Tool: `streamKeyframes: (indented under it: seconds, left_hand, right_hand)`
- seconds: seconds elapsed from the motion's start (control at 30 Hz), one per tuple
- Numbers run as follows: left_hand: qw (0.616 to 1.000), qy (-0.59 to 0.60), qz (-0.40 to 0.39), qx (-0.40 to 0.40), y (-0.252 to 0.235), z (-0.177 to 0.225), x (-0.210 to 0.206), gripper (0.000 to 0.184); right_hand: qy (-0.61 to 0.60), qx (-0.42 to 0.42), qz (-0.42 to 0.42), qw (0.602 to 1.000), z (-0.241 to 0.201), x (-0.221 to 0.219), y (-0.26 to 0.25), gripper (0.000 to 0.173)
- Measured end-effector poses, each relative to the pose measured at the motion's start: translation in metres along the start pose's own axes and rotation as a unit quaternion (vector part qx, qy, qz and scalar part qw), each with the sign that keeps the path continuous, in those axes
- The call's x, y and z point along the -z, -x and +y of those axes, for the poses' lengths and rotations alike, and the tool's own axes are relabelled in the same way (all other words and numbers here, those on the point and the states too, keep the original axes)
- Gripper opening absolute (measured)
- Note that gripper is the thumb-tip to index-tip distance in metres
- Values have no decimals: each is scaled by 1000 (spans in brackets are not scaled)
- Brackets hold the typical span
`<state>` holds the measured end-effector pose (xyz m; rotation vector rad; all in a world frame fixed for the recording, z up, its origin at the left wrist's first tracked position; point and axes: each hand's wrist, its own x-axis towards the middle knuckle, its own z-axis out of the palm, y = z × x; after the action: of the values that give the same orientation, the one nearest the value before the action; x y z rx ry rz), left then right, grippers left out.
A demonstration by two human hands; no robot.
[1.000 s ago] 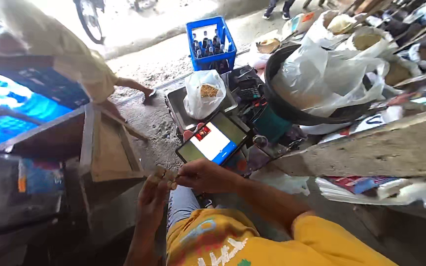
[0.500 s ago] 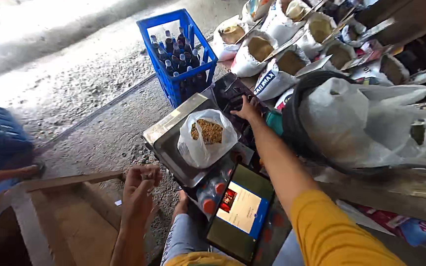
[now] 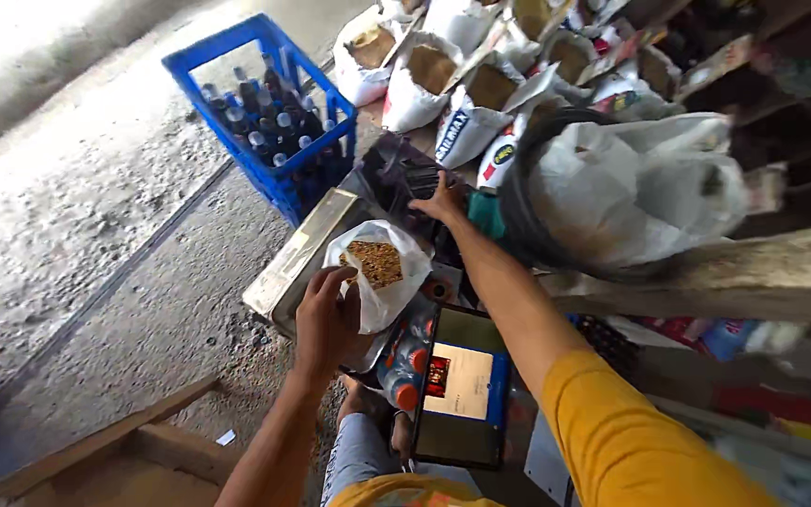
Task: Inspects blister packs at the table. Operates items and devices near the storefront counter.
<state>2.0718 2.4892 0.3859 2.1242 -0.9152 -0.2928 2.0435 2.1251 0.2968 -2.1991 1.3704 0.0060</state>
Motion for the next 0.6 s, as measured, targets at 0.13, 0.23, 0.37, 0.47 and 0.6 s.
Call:
streamKeyframes:
  seconds: [0.13,0.23,0.37,0.47,0.6]
  left_hand:
    - [939,-206,-271,-47,-68,10,-17,50]
    - [881,-315,-349,-42,-85,4,-23,49]
    - [839,-359,-406,-48,-74,38,12,18]
    - [839,-325,-430,-72,-66,61,45,16]
    - [859,-279,-416,-107,-62,86,76,10]
  right_hand:
    - [-322,-40,-120,938,-26,53,64,103]
    - [-529,65,-245,810,-41,81,124,68]
    - [-564,195,-317,737,-68,89,175,87]
    - [-593,182,-422,661,-78,70,176,73]
    - [-666,157,-525,505,-86,66,175,94]
